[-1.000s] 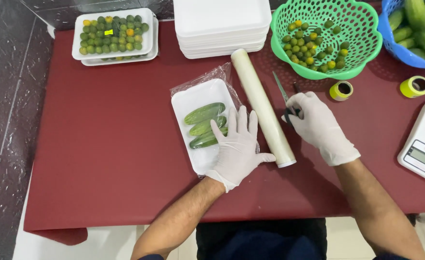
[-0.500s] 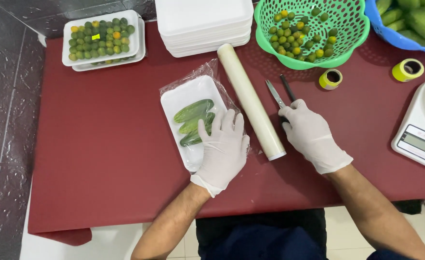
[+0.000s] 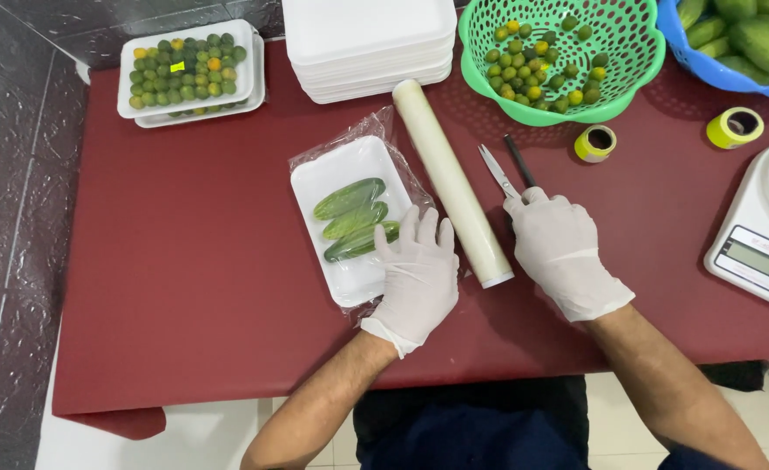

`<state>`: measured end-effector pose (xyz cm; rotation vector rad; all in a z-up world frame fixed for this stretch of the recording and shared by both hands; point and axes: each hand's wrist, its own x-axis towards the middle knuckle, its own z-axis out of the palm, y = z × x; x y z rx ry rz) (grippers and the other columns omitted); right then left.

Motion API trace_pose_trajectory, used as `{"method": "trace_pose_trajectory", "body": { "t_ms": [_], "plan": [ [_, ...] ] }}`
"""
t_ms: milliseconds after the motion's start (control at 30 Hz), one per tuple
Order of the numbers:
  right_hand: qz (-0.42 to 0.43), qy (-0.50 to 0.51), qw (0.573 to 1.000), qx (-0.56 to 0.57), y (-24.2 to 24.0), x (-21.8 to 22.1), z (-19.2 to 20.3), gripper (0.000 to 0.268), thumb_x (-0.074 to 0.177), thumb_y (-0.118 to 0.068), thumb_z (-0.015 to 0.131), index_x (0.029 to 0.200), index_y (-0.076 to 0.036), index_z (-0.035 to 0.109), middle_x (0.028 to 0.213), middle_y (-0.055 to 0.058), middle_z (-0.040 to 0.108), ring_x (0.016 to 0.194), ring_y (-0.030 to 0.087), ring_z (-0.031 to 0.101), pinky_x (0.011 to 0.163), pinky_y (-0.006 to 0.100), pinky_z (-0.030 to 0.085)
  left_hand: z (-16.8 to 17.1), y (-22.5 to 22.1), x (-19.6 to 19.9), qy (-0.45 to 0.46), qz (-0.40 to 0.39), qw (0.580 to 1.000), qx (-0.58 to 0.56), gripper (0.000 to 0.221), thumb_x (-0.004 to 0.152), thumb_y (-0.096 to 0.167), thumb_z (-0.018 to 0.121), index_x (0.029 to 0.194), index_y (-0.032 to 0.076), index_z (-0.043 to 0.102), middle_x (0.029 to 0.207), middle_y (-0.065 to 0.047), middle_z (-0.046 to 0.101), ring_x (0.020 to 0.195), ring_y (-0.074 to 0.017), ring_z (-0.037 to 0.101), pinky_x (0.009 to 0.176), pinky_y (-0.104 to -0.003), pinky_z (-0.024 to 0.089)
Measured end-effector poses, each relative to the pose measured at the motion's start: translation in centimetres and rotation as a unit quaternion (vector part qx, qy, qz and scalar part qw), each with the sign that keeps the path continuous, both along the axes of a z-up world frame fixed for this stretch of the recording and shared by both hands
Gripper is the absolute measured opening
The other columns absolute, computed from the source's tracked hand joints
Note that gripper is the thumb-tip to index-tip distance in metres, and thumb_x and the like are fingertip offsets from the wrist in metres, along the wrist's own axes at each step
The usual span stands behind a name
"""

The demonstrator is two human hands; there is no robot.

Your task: Manually wrapping a foam tray of cucumbers with plastic wrap and cutting the film with scissors.

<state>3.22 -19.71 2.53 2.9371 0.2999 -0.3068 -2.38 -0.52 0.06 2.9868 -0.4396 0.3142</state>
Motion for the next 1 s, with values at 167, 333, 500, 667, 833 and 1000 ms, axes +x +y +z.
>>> {"method": "trace_pose_trajectory", "body": {
  "t_ms": [167, 333, 500, 667, 833, 1000],
  "plan": [
    [-0.063, 0.04, 0.982, 0.174, 1.5, 0.3, 2.2, 0.045, 0.101, -0.029, 0.055, 0.145, -0.018, 0.055, 0.126, 0.011, 0.067, 0.113, 0.034, 0.069, 0.089, 0.053, 0.058, -0.3, -0.3, 0.3, 0.012, 0.0, 1.0, 0.014, 0.065, 0.076, 0.03, 0.072, 0.136, 0.009, 0.058, 0.144, -0.015, 0.049, 0.143, -0.0375, 0.036, 0.104, -0.071, 0.022],
    [-0.119, 0.113, 0.94, 0.3, 3.4, 0.4, 4.4, 0.062, 0.096, -0.036, 0.063, 0.151, -0.013, 0.043, 0.135, 0.015, 0.066, 0.123, 0.032, 0.066, 0.103, 0.052, 0.052, 0.1, -0.6, 0.4, 0.013, -0.001, 1.0, 0.006, 0.074, 0.067, 0.028, 0.079, 0.135, 0.008, 0.056, 0.145, -0.016, 0.049, 0.144, -0.0386, 0.036, 0.105, -0.072, 0.023],
    [-0.143, 0.154, 0.921, 0.328, 3.4, 1.5, 3.8, 0.074, 0.09, -0.03, 0.071, 0.155, -0.018, 0.038, 0.137, 0.015, 0.065, 0.12, 0.03, 0.067, 0.102, 0.048, 0.054, 1.0, -0.7, 0.5, 0.036, 0.005, 0.999, 0.01, 0.073, 0.065, 0.024, 0.075, 0.134, 0.009, 0.059, 0.142, -0.015, 0.052, 0.144, -0.0377, 0.035, 0.105, -0.073, 0.024],
    [-0.15, 0.153, 0.915, 0.342, 3.1, 1.6, 3.4, 0.079, 0.087, -0.035, 0.072, 0.156, -0.018, 0.036, 0.135, 0.014, 0.066, 0.118, 0.028, 0.068, 0.101, 0.047, 0.055, 0.9, -0.8, 0.8, 0.044, 0.005, 0.999, 0.021, 0.074, 0.065, 0.024, 0.075, 0.135, 0.01, 0.058, 0.14, -0.015, 0.053, 0.145, -0.0372, 0.035, 0.105, -0.075, 0.023],
    [-0.162, 0.153, 0.907, 0.357, 2.7, 0.6, 3.9, 0.082, 0.085, -0.034, 0.072, 0.156, -0.019, 0.035, 0.135, 0.012, 0.067, 0.119, 0.026, 0.068, 0.101, 0.045, 0.056, 0.7, -1.1, 0.7, 0.023, -0.01, 1.0, 0.003, 0.064, 0.067, 0.027, 0.078, 0.126, 0.01, 0.061, 0.135, -0.015, 0.058, 0.144, -0.0354, 0.039, 0.106, -0.077, 0.022],
    [-0.19, 0.121, 0.9, 0.374, 1.7, -1.1, 5.6, 0.078, 0.082, -0.033, 0.073, 0.152, -0.022, 0.041, 0.133, 0.008, 0.068, 0.118, 0.025, 0.068, 0.101, 0.045, 0.056, 0.9, -1.5, 1.4, -0.113, -0.092, 0.982, -0.121, 0.014, 0.089, 0.027, 0.061, 0.092, 0.014, 0.06, 0.099, -0.004, 0.062, 0.116, -0.0236, 0.06, 0.103, -0.064, 0.035]
  ]
}}
